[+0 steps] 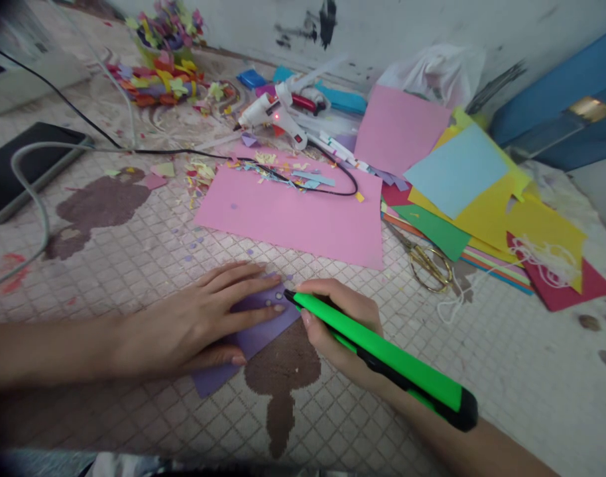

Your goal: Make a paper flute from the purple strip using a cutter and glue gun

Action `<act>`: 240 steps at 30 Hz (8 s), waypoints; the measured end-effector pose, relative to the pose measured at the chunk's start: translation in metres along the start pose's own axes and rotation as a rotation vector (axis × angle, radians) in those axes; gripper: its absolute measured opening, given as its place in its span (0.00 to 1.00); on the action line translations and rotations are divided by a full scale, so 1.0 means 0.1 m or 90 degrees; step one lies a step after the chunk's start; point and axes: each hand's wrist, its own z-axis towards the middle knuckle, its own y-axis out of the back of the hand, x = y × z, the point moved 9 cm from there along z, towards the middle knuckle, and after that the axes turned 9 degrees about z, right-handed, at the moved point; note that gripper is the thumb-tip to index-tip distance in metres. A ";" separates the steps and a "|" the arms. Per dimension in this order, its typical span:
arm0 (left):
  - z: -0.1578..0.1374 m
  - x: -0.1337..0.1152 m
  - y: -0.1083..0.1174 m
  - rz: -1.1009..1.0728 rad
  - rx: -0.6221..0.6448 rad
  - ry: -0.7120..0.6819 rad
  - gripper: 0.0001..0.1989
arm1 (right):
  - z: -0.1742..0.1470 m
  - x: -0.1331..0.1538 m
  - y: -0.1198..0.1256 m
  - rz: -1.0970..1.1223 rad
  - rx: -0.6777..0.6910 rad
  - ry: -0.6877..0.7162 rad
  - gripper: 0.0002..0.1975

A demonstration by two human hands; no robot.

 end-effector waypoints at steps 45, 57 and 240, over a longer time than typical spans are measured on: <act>-0.10 -0.06 0.10 -0.095 -0.079 0.019 0.23 | 0.00 0.10 0.01 -0.036 -0.006 0.043 0.13; -0.07 -0.10 0.00 -0.032 -0.006 -0.001 0.27 | -0.04 0.13 -0.04 -0.042 0.017 0.067 0.13; -0.10 -0.08 0.11 -0.013 -0.054 0.096 0.39 | 0.02 -0.44 -0.10 0.531 -0.098 -0.259 0.08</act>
